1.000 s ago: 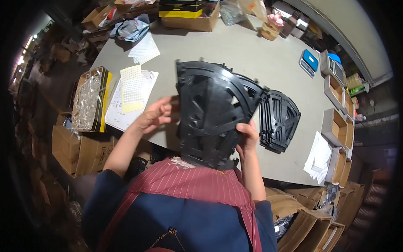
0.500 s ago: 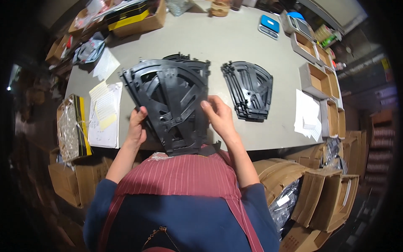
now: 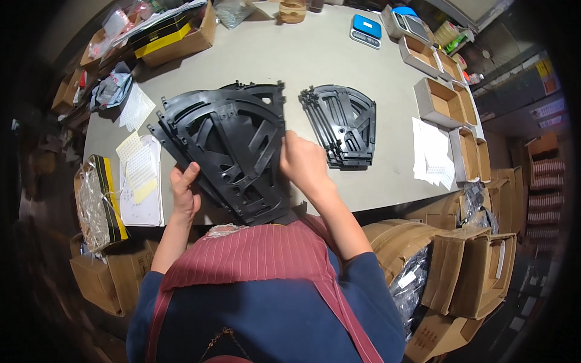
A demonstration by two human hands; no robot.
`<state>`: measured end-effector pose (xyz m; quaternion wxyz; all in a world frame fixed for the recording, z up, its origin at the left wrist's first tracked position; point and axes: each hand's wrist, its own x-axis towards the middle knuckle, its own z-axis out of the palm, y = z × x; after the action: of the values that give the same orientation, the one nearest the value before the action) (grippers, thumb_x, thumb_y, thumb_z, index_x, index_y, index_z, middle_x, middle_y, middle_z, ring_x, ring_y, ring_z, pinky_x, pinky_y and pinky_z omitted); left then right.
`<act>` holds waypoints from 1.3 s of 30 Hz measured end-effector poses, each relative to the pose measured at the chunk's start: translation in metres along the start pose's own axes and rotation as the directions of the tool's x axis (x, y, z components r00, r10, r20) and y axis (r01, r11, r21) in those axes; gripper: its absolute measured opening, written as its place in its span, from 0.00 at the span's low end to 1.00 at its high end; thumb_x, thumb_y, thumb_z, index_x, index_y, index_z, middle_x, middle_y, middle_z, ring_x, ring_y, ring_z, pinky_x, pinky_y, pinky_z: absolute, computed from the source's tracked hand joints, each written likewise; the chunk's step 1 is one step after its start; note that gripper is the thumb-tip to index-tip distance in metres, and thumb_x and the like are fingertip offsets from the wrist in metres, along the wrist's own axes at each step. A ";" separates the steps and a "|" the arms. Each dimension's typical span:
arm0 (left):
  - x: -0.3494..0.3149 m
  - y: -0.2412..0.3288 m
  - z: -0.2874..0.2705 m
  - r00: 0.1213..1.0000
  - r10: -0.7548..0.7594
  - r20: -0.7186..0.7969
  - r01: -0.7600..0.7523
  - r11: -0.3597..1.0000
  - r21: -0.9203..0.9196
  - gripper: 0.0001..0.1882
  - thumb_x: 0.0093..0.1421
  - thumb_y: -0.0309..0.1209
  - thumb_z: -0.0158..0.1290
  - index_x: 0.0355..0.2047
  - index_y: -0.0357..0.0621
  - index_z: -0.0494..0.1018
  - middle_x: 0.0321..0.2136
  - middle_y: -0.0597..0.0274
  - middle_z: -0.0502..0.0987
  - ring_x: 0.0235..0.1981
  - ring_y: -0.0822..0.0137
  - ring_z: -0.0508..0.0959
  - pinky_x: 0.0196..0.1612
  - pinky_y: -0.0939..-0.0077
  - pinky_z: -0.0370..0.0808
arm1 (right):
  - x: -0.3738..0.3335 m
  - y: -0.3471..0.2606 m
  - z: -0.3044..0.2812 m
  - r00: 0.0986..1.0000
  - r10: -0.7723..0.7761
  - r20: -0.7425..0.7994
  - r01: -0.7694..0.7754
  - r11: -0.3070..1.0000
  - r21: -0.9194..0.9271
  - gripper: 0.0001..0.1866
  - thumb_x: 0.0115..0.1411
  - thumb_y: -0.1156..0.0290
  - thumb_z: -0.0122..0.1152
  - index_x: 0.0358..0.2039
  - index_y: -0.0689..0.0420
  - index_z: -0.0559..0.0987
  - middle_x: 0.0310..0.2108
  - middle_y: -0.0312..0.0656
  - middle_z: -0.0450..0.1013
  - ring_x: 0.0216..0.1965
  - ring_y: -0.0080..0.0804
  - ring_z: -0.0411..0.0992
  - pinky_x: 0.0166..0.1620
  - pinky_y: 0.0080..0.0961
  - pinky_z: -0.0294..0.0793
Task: The person picks up black plastic components and applies circular stickers from a sheet to them by hand. The person then stacks the labeled components on a table.
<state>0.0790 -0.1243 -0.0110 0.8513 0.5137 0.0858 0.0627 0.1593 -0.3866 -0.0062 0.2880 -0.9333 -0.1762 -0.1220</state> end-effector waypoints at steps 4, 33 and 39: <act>0.002 -0.008 -0.005 0.999 -0.017 -0.027 0.015 0.998 -0.058 0.18 0.60 0.31 0.60 0.46 0.31 0.74 0.41 0.57 0.80 0.41 0.68 0.80 0.50 0.74 0.74 | 0.000 -0.006 -0.018 0.989 -0.023 -0.144 0.025 1.000 0.011 0.08 0.62 0.72 0.60 0.39 0.61 0.80 0.21 0.50 0.75 0.21 0.44 0.76 0.26 0.34 0.72; 0.021 -0.048 -0.030 0.928 -0.163 0.336 0.350 0.696 -0.627 0.30 0.57 0.50 0.52 0.52 0.39 0.74 0.46 0.53 0.78 0.48 0.57 0.79 0.55 0.57 0.76 | 0.028 -0.014 -0.055 0.964 0.193 -0.185 -0.071 0.851 0.520 0.10 0.63 0.72 0.59 0.41 0.64 0.79 0.22 0.36 0.75 0.23 0.17 0.71 0.28 0.19 0.70; 0.027 -0.039 -0.042 0.967 -0.253 -0.033 0.191 0.804 -0.563 0.26 0.66 0.51 0.43 0.49 0.42 0.75 0.43 0.58 0.80 0.43 0.59 0.80 0.51 0.60 0.77 | 0.053 0.125 -0.078 0.823 0.381 -0.422 -0.193 0.885 0.423 0.12 0.69 0.69 0.53 0.46 0.64 0.76 0.25 0.35 0.74 0.22 0.20 0.71 0.23 0.19 0.69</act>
<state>0.0971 -0.1011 -0.0663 0.9592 0.2268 0.1685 0.0119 0.2474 -0.5147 0.0126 0.5052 -0.8172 0.0291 -0.2759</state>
